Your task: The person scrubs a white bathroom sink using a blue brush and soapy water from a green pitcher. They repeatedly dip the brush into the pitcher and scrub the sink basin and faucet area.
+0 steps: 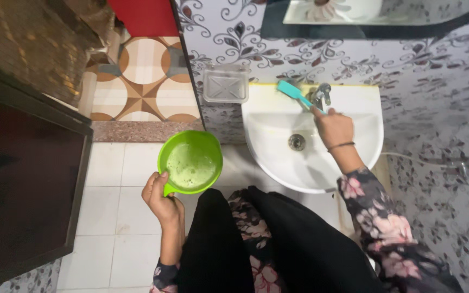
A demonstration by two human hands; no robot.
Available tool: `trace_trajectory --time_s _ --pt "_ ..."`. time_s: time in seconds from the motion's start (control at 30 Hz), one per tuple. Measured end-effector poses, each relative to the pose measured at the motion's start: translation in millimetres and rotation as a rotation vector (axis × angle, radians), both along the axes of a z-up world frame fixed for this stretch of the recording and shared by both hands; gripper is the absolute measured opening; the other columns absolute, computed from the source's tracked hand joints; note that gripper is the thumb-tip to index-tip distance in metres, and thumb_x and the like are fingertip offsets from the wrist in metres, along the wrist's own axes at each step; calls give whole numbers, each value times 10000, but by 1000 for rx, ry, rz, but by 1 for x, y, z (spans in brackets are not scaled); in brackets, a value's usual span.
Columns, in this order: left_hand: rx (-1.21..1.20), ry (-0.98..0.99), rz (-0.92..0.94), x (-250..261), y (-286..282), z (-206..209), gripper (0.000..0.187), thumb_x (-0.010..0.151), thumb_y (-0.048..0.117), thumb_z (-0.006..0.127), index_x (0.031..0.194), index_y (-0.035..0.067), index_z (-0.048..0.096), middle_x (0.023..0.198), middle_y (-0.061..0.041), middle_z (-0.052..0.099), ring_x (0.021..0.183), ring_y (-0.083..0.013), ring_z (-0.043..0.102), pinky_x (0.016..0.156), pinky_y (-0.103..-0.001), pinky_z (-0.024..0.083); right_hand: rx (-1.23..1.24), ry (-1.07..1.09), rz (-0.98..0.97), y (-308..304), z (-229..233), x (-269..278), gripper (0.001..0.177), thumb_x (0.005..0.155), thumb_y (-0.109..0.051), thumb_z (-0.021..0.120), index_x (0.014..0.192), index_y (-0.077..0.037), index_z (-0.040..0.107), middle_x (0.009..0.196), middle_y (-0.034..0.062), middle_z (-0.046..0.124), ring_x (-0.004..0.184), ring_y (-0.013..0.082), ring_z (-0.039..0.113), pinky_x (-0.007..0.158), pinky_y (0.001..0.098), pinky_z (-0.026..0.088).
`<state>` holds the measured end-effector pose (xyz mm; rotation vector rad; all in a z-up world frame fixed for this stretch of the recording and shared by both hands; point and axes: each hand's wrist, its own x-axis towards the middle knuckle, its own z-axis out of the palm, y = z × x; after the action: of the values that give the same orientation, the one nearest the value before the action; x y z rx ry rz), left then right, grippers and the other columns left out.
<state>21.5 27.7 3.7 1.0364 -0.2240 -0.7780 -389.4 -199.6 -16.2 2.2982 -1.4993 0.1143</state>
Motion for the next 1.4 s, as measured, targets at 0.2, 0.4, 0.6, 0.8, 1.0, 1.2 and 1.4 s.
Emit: trace_trajectory --time_s 0.2,0.4,0.6,0.8,1.0,1.2,1.4 --pt "-23 13 -14 3 -3 -3 346 900 75 613 629 143 410 620 48 406 534 -61 318 494 -241 229 84 -76 87 -16 10 -3 375 910 -289 702 1279 -354 720 731 76 630 576 280 645 521 410 513" --pt "-22 14 -20 3 3 -3 341 904 74 623 637 138 420 628 48 411 539 -64 325 500 -241 232 41 -70 191 -14 15 0 344 929 -290 698 1266 -350 729 741 64 629 572 264 644 512 394 510" --pt "15 33 13 6 8 4 317 895 72 628 644 138 447 636 51 429 546 -60 331 495 -238 228 139 8 180 -42 34 18 321 951 -322 691 1269 -347 719 734 64 653 599 275 657 519 419 512" --pt "-28 5 3 7 13 -1 353 903 75 633 630 148 421 619 56 414 536 -57 323 494 -237 229 185 -41 351 -35 31 12 414 882 -309 709 1296 -322 714 785 71 677 595 275 662 535 405 526" --pt "-15 24 25 9 11 -2 337 895 69 635 638 147 430 629 62 416 539 -52 320 488 -236 220 320 -48 166 -56 44 32 376 919 -346 699 1294 -351 712 745 70 710 656 293 680 616 428 545" --pt "-2 13 -7 11 11 -3 321 893 81 633 644 145 441 624 57 425 533 -56 328 490 -240 223 401 -13 276 -54 47 32 392 888 -341 702 1279 -349 732 785 88 717 697 299 690 618 426 547" --pt "22 5 -15 10 12 0 333 890 78 633 636 142 427 624 58 408 538 -55 315 491 -244 214 458 -178 194 -64 51 40 373 873 -406 733 1238 -326 738 859 104 739 730 317 695 687 434 556"
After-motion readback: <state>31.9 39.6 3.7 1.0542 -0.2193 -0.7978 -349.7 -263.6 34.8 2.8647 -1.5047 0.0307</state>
